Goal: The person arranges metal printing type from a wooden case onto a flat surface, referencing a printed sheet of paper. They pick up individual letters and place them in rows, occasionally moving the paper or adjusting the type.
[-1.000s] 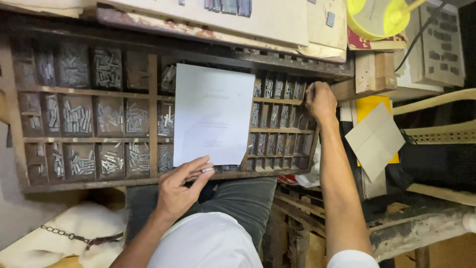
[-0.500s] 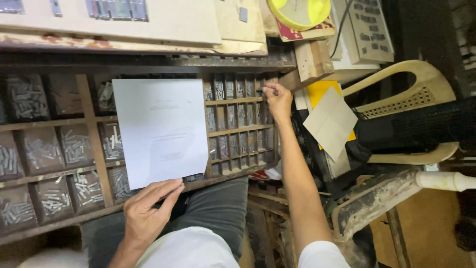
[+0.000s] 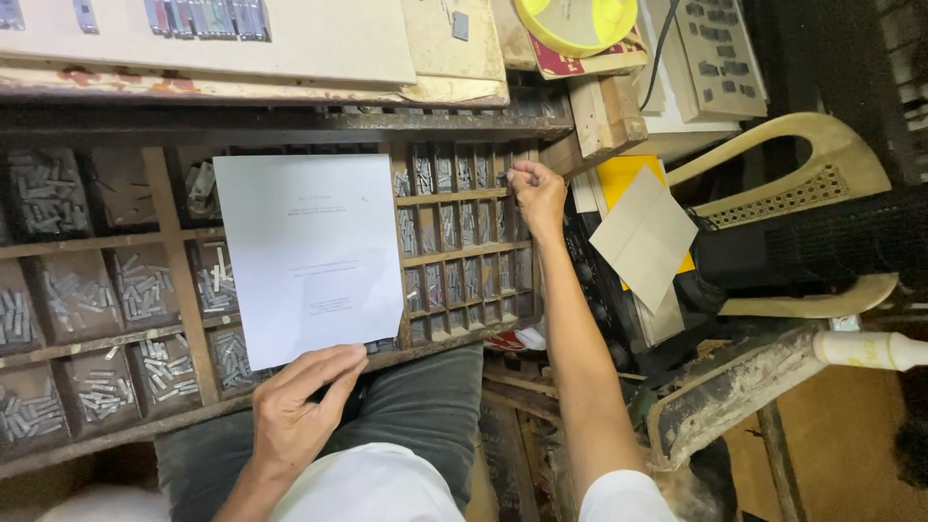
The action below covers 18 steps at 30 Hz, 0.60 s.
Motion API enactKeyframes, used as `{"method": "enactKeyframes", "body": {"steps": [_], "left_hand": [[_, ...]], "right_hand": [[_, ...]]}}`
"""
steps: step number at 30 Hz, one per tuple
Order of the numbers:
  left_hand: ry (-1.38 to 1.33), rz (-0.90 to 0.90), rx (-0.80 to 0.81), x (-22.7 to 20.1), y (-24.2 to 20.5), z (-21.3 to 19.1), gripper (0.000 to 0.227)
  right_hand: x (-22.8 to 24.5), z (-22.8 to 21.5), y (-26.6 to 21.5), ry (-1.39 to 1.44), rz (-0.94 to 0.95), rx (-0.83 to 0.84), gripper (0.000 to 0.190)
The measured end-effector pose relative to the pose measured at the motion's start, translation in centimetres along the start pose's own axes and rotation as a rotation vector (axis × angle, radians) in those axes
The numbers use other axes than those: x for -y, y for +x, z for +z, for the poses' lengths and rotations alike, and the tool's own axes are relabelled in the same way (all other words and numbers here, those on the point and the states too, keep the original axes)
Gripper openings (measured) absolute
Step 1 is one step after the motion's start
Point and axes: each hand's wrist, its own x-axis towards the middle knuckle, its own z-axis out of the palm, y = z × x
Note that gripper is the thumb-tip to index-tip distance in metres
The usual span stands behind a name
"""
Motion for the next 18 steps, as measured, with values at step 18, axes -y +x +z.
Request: {"method": "enactKeyframes", "body": {"steps": [18], "left_hand": [[-0.037,0.127,-0.056,-1.5,3.4,1.5,0.027]], "right_hand": [[12.2,0.7,-21.1,0.529,-0.023,0.254,0.016]]}}
